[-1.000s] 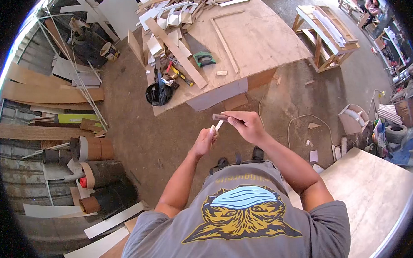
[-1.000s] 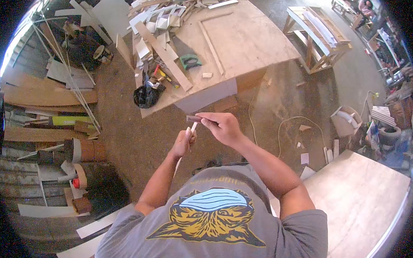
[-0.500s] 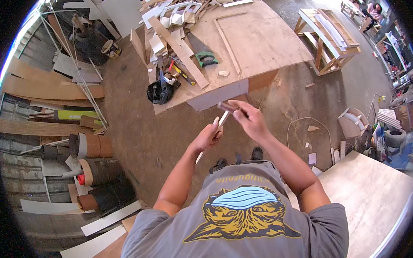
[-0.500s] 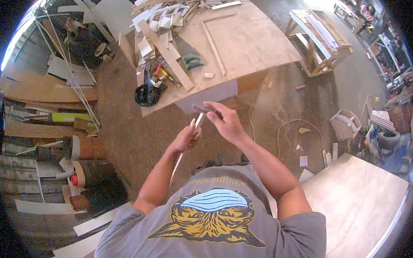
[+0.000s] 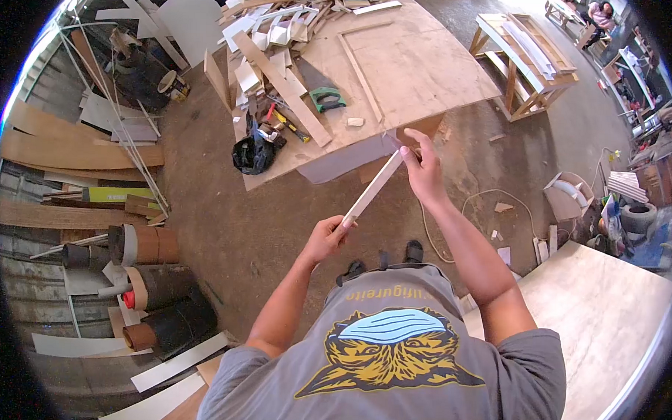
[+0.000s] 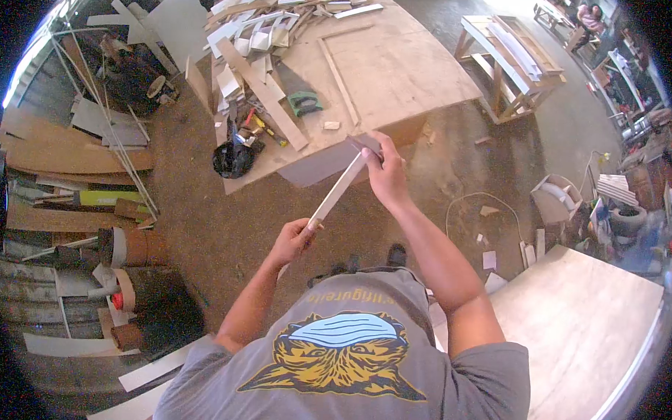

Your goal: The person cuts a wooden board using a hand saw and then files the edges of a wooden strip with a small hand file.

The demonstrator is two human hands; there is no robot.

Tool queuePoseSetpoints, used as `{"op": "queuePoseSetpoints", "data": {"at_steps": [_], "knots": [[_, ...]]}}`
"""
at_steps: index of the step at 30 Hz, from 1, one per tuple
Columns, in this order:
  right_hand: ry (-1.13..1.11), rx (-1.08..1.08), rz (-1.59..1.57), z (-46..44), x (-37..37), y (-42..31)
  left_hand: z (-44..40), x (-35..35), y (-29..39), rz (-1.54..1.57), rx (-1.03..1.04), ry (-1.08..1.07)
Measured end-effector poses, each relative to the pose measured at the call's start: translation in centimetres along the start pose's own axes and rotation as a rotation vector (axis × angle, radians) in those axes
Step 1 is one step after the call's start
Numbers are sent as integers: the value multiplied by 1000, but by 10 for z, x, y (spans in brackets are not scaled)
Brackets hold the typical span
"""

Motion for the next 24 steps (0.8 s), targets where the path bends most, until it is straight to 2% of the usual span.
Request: {"op": "queuePoseSetpoints", "data": {"at_steps": [2, 5, 8, 9, 12, 13, 16, 20, 23, 24], "knots": [[68, -203, 114, 4, -1, -5, 1, 5, 1, 7, 54, 66], [-222, -282, 424, 44, 15, -22, 4, 10, 13, -6, 56, 58], [-205, -396, 477, 50, 20, -17, 4, 9, 16, -35, 39, 43], [-87, -368, 456, 34, 9, -15, 5, 9, 16, -41, 22, 45], [-147, -127, 593, 29, -3, -14, 8, 9, 9, -103, 21, 74], [-159, -354, 489, 39, 5, -16, 5, 8, 6, -134, 34, 84], [-271, -441, 503, 52, 11, -10, 2, 9, 1, -191, 64, 98], [-118, -76, 630, 29, -12, 0, 2, 15, 7, -192, 72, 96], [-460, -238, 541, 79, 31, -2, -10, 16, 1, -160, 78, 83], [-412, -244, 528, 76, 28, -2, -12, 16, 1, -148, 78, 80]]}}
Point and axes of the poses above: each hand's wrist, its own z-axis away from the middle knuckle, its own x-axis out of the palm, y = z × x, the point moved 5 cm from there along -z, towards the middle knuckle, and after that the axes turned 4 degrees about -y, right-handed, at the moved point
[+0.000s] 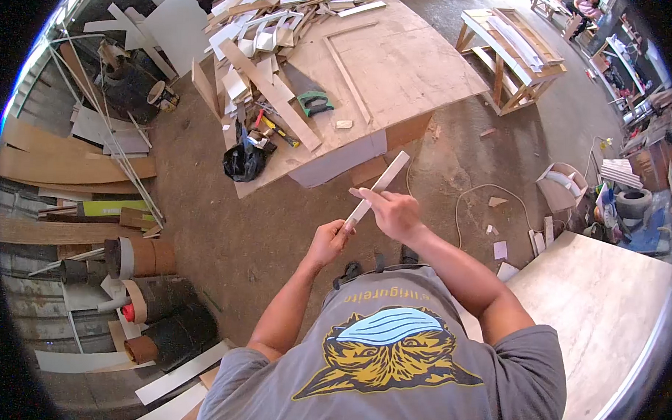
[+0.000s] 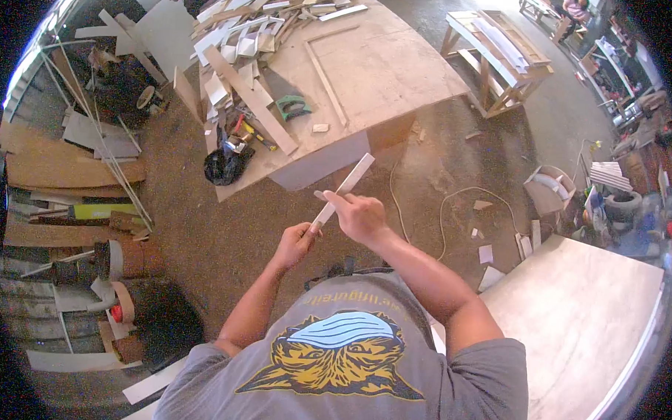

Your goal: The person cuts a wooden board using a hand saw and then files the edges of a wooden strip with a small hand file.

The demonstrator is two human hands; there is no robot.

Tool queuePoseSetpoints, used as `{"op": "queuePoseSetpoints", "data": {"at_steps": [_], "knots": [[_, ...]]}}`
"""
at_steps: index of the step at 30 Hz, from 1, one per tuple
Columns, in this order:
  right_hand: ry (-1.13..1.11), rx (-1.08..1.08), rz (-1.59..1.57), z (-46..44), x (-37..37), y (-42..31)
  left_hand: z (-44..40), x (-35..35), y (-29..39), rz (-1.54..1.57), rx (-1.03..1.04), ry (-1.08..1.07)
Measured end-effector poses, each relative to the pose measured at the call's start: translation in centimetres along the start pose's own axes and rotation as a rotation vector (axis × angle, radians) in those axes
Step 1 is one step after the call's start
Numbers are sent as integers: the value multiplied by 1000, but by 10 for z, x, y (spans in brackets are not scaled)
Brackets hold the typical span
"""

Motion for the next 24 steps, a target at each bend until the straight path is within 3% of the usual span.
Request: {"op": "queuePoseSetpoints", "data": {"at_steps": [2, 3, 6, 10, 13, 16, 19, 21, 23, 24], "knots": [[84, 2, -22, -8, -5, 5, 0, 1, 0, 14, 2, -4], [233, 87, -184, -13, -14, 15, 0, 0, 8, 13, 1, -8], [38, 337, -304, -22, -29, 29, -7, -1, 18, 29, -4, -45], [49, 331, -431, -26, -27, 45, -14, 1, 27, 75, 0, -117], [240, 263, -486, -32, -48, 56, -1, 0, 40, 87, -141, -143], [360, 353, -346, -34, -69, 90, 5, -15, 12, -28, -204, -150], [280, 393, -129, -27, -87, 54, 6, -20, 6, -161, -35, -40], [319, 97, -114, -6, -25, 47, 1, -15, 12, -185, -27, -8], [89, -70, -22, 13, 6, -4, -4, -8, 17, -216, 13, 43], [66, -53, 23, 11, -3, -7, -5, -5, 17, -239, 45, 72]]}}
Point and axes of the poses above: each hand's wrist, its own z-axis away from the middle knuckle, its own x-axis out of the palm, y = z × x, the point moved 5 cm from there along -z, towards the middle knuckle, and after that the axes turned 4 degrees about -y, right-handed, at the moved point
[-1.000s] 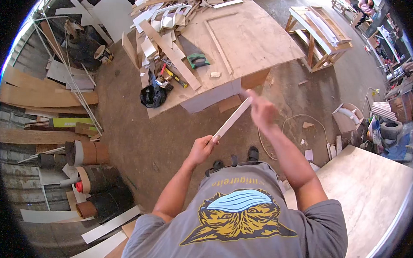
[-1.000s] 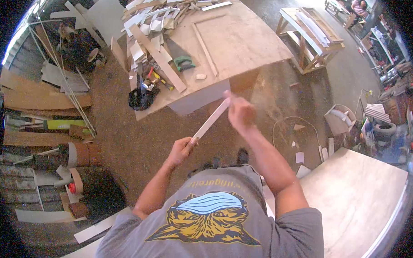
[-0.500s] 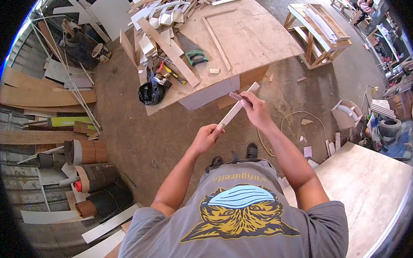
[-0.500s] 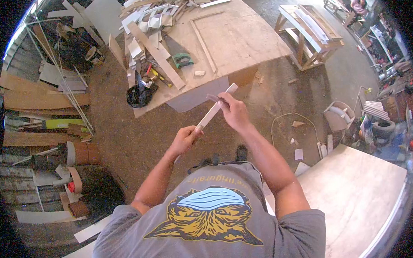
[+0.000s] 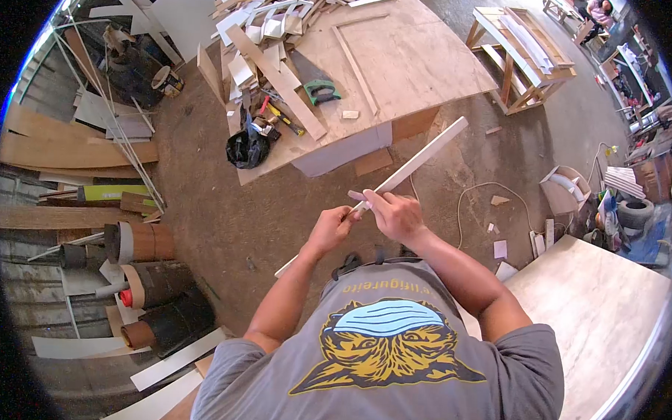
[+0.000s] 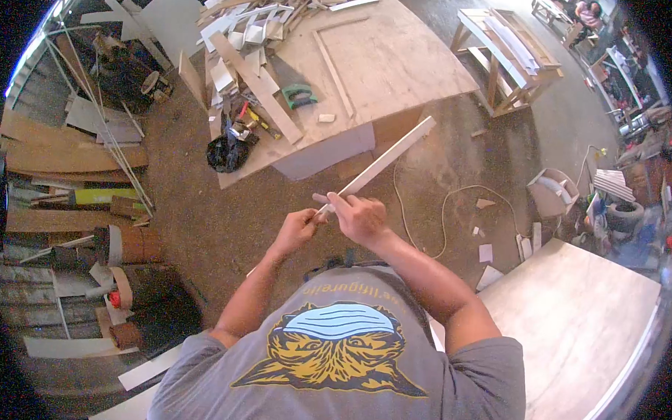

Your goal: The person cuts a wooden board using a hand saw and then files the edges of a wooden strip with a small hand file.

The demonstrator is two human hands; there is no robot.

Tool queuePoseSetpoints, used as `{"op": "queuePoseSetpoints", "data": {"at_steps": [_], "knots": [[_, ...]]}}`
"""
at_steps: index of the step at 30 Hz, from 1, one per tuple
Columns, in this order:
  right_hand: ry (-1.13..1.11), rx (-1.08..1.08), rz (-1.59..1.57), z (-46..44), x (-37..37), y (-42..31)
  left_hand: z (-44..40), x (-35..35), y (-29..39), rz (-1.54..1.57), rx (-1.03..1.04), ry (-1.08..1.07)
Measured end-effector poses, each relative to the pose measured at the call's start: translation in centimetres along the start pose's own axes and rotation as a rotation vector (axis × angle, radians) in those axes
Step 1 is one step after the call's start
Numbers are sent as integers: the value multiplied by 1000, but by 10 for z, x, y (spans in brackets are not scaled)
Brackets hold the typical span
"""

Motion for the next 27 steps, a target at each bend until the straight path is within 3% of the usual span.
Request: {"op": "queuePoseSetpoints", "data": {"at_steps": [2, 3, 6, 10, 13, 17, 20, 21, 25, 27], "knots": [[-47, 32, 88, -15, -25, -5, 0, -3, 8, -75, -14, 49], [137, 44, 149, -17, -12, 35, 5, -9, 21, -126, -61, 66], [199, 238, 302, -32, -52, 68, 10, -14, 34, -207, -150, 87], [3, -58, 58, -11, -14, 1, 5, -9, 44, -295, -79, 126], [185, 5, 140, -26, -39, 40, 16, -13, 56, -322, -48, 215], [222, 148, 262, -30, -55, 71, 15, -13, 56, -391, 4, 234], [68, -16, 90, -10, -29, 15, 11, -11, 50, -400, 25, 255], [3, 26, 148, -15, -40, 18, 13, -11, 48, -402, 29, 266], [334, 320, 160, -29, -95, 117, 24, -10, 37, -467, 85, 288], [276, 272, 200, -26, -93, 109, 24, -9, 39, -455, 75, 258]]}}
Point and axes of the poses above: each hand's wrist, its own z-axis away from the middle knuckle, its own x-axis out of the palm, y = z × x, the point moved 5 cm from there along -z, towards the middle knuckle, and after that the axes turned 4 degrees about -y, right-handed, at the moved point
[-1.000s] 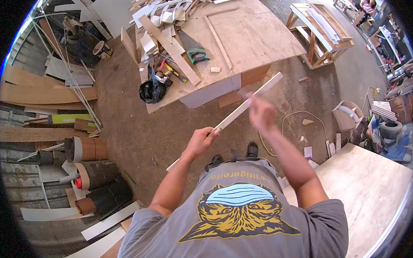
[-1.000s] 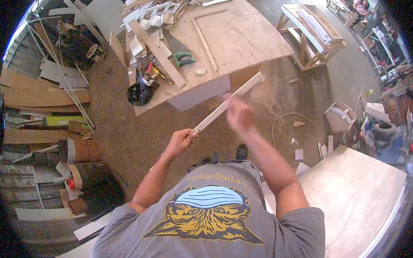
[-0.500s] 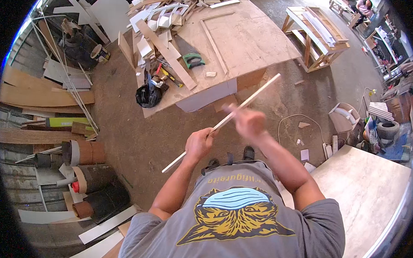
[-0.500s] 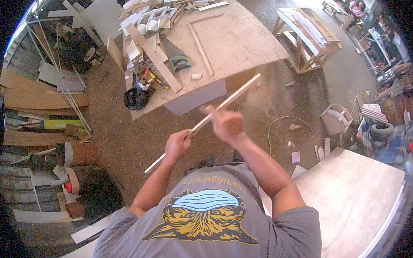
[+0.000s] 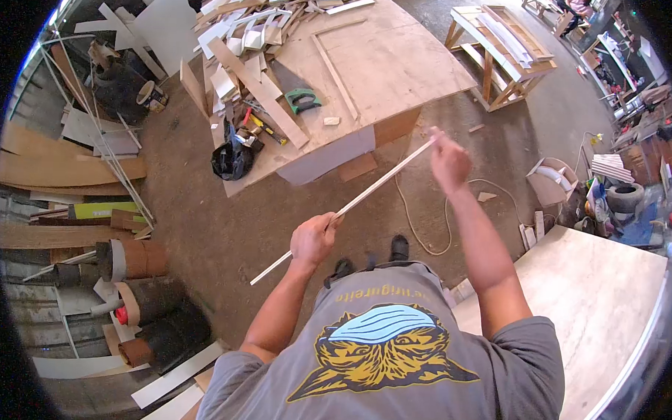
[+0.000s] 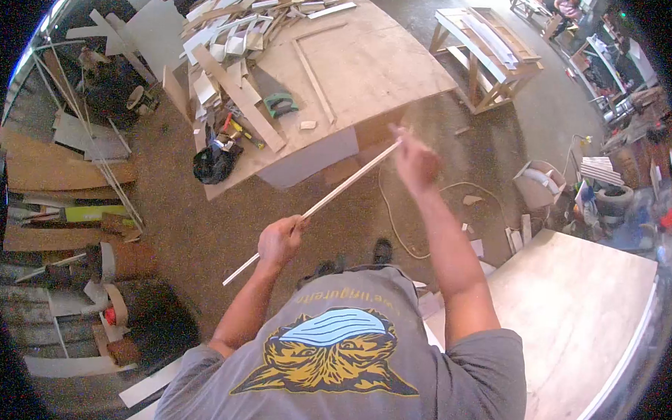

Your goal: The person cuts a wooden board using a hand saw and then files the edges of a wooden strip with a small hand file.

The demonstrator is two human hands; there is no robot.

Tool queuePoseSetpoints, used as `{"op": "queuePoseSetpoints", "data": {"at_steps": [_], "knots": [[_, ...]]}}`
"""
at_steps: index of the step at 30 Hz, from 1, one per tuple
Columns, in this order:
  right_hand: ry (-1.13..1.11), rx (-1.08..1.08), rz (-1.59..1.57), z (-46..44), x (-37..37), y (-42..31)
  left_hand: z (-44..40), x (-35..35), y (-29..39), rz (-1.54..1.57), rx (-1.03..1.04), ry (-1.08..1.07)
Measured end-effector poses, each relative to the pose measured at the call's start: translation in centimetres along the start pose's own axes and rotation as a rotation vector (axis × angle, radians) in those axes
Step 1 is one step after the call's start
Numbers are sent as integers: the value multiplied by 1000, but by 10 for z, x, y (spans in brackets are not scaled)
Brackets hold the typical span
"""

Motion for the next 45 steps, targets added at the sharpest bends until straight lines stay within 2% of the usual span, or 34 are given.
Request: {"op": "queuePoseSetpoints", "data": {"at_steps": [1, 2, 4, 8, 10, 13, 15, 16, 17, 19, 22, 23, 25, 27, 30, 33, 34, 37, 38, 41, 42, 45], "knots": [[-23, -32, 20, 4, 1, -8, -2, 0, 2, 7, -3, -13], [-260, 67, -22, 21, 24, -23, -4, 0, 4, 33, -9, -21], [-219, -183, -323, 56, 48, -64, -4, 2, 4, 79, -31, -42], [-191, -53, -481, 60, 54, -85, -6, 9, 0, 162, -92, -78], [-269, 1, -512, 53, 60, -79, -10, 11, 0, 206, -101, -115], [-264, 42, -553, 35, 49, -76, -13, 9, 11, 376, -33, -108], [-197, 42, -559, 22, 48, -64, -11, 7, 7, 444, -127, -202], [-222, 112, -526, 11, 38, -59, -8, 6, 3, 477, -173, -247], [-242, 183, -491, 1, 27, -51, -4, 6, -7, 546, -259, -337], [-178, 178, -484, -11, 27, -27, 6, 7, -28, 678, -425, -529], [-100, 75, -301, -8, 24, -32, 10, 10, -35, 673, -226, -440], [-79, 26, -212, -1, 22, -41, 11, 14, -38, 642, -229, -406], [-209, -105, -175, 41, 64, -59, 8, 20, -29, 580, -229, -335], [-164, -373, -331, 79, 59, -113, 4, 30, -26, 569, -224, -277], [-200, -345, -135, 69, 40, -120, 4, 26, -16, 518, -212, -202], [-14, -138, 20, 23, 35, -75, 7, 25, -13, 424, -195, -139], [-100, -99, 43, 24, 32, -81, 4, 24, -11, 389, -180, -113], [-313, -403, -114, 65, 42, -126, 0, 21, -1, 341, -213, -100], [-214, -456, -85, 73, 44, -126, -1, 18, 1, 315, -208, -95], [-167, -220, 141, 30, 49, -79, 10, 9, 8, 219, -221, -100], [-68, -222, 113, 16, 29, -76, 10, 2, 14, 171, -225, -107], [-217, -390, -12, 51, 38, -105, 1, -6, 25, 65, -205, -108]]}}
Point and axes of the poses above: each hand's wrist, its own z-axis away from the middle knuckle, its own x-axis out of the palm, y = z × x, the point moved 5 cm from there along -z, towards the middle knuckle, and after that the axes turned 4 degrees about -y, right-handed, at the moved point
